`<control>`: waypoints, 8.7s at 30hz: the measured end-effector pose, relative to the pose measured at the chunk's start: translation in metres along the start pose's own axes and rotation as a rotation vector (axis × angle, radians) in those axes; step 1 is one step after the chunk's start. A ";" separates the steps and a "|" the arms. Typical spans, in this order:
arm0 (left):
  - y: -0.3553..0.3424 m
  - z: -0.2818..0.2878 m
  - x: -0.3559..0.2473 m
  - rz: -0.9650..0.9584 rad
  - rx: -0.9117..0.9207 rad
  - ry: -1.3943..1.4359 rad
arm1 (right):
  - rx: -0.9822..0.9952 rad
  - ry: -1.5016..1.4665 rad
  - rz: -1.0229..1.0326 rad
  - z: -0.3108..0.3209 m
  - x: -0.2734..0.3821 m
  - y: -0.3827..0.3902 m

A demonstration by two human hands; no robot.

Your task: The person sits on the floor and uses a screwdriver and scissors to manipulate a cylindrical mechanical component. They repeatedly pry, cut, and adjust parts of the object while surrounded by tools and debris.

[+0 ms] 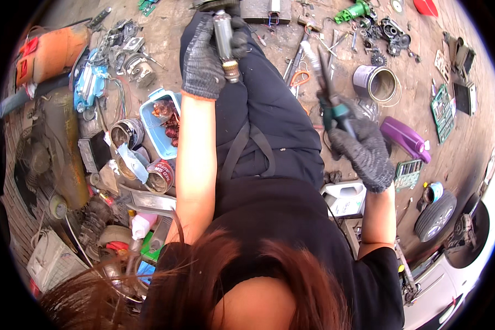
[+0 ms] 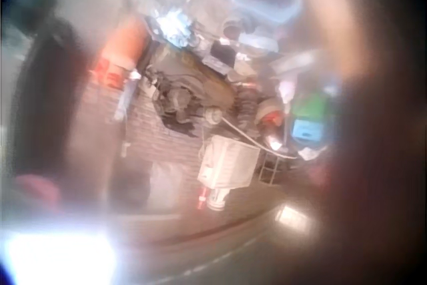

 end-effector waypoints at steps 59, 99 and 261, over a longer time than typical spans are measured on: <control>0.067 -0.074 -0.022 -0.047 0.046 -0.476 | 0.104 0.063 -0.077 -0.030 -0.006 0.005; 0.064 -0.056 -0.007 0.095 0.055 0.165 | 0.499 0.187 0.370 -0.050 0.022 0.003; 0.134 -0.089 -0.013 -0.178 -0.061 -0.588 | 0.080 0.342 0.539 -0.084 0.007 0.009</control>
Point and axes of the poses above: each hand's wrist, its own y-axis away from the middle knuckle, its own z-axis out of the back of the hand, x = y × z, the point moved 4 cm from there along -y, towards the middle knuckle, and after that the axes turned 4 degrees about -y, right-handed, at the moved point
